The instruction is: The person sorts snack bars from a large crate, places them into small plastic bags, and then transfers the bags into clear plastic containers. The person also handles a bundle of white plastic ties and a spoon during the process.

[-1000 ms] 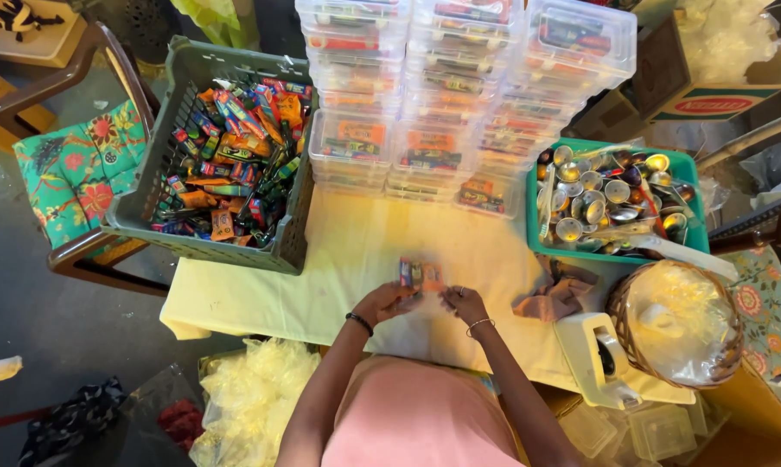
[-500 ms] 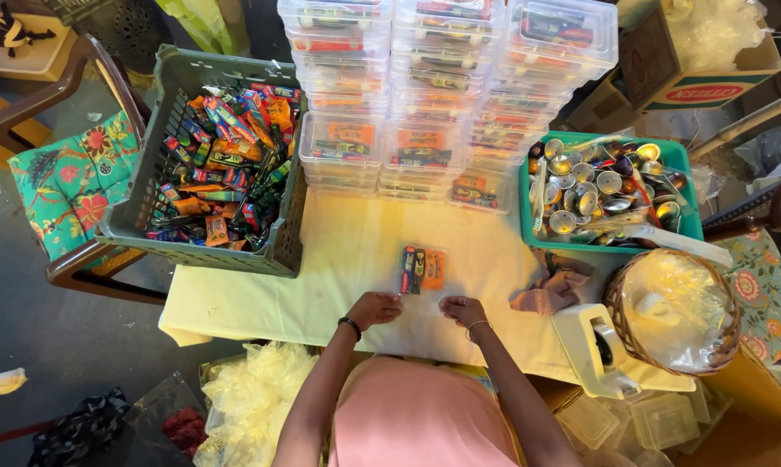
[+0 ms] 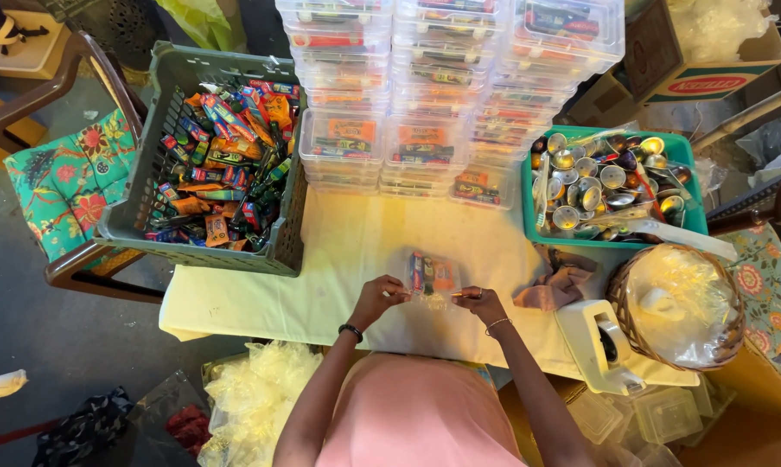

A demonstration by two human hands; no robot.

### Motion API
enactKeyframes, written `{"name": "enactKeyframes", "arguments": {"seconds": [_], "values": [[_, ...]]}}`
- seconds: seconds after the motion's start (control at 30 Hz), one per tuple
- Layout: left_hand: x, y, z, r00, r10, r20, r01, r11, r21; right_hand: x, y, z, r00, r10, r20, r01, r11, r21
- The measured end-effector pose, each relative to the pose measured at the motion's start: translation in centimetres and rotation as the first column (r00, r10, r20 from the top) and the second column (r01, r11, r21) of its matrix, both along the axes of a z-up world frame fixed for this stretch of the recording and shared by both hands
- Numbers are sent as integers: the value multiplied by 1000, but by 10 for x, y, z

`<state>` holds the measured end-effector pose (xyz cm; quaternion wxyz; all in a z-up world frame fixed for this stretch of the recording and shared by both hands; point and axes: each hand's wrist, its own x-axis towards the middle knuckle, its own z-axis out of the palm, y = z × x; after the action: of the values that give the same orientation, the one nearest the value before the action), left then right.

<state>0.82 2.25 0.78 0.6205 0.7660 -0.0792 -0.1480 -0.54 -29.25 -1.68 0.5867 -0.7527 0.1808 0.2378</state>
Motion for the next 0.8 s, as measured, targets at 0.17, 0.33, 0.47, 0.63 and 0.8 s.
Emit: {"name": "enactKeyframes", "arguments": {"seconds": [0.17,0.33,0.47,0.63,0.8], "values": [[-16,-4,-17,916,61,-396,-96,993,-70,-11,5,14,984,-85,-155,112,978,174],[-29,3,-24,615,-46,-787,-158,971,-181,-23,-11,-40,862,-49,-504,255,902,349],[-28,2,-24,529,-23,-849,-123,987,-104,-33,-4,-37,794,-12,-608,271,902,336],[-25,4,-31,611,-62,-789,-103,982,-157,-32,-7,-25,824,47,-565,194,913,360],[-17,-3,1,798,-93,-596,-34,980,-198,-26,-7,2,956,7,-294,35,990,137]]}}
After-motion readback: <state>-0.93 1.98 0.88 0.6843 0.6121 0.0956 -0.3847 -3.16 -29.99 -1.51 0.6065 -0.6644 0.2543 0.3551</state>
